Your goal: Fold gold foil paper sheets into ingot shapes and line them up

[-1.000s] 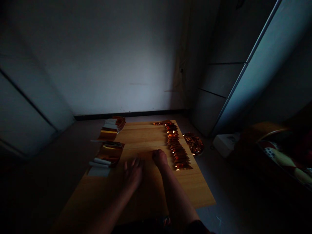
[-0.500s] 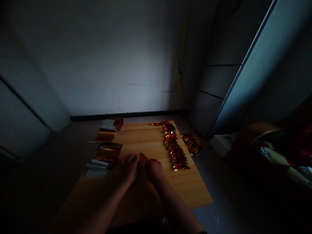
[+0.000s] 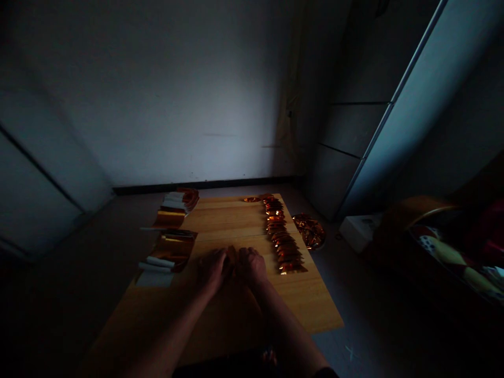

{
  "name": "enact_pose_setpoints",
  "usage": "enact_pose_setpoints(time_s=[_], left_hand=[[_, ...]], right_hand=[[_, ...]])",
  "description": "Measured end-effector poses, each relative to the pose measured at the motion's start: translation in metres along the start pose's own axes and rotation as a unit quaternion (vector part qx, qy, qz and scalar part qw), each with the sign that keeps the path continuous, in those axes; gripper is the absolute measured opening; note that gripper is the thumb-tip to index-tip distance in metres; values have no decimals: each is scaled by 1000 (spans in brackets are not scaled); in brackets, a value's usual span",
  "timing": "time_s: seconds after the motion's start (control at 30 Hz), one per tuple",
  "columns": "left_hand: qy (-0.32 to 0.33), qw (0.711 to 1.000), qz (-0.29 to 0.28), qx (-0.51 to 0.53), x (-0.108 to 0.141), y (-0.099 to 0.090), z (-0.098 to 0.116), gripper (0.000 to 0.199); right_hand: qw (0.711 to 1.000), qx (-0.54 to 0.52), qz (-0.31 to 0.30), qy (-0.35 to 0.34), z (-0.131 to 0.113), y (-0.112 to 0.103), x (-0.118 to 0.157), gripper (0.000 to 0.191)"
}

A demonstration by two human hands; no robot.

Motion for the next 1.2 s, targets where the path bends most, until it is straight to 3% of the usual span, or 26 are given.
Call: enact_pose_setpoints(time_s=[0.23,0.43,0.57,0.67,0.77,0.97,1.2], left_hand=[[100,994,-30,-11,-10,-11,1,37],[77,995,-40,-57,-2,-19,14,23],[66,995,-54,-59,2,-18,23,25],[62,995,-47,-68,8,-17,24,26],[67,995,-39,-70,14,-16,24,27],[72,995,-36,-65,19,-14,25,34],[71,995,-43,-63,18,-9,22,35]], right_hand=[[995,-19,-41,89,-5,3,-2,26],[996,-58,-51,39,-7,2,0,47],[993,-110,-39,21,1,5,-3,44],[991,-131,7,22,12,-2,-8,42],[994,-105,33,13,18,-8,-10,39],[995,-96,-14,6,26,3,-11,48],[995,-60,32,-80,18,0,-8,54]])
Point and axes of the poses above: each hand's wrist, its own x-axis away from the middle knuckle, its own y-axis out of the palm, z = x × y, the point moved 8 cm from there along -x, towards the middle knuckle, and after that the axes turned 14 degrees about -z, right-handed, at the moved point
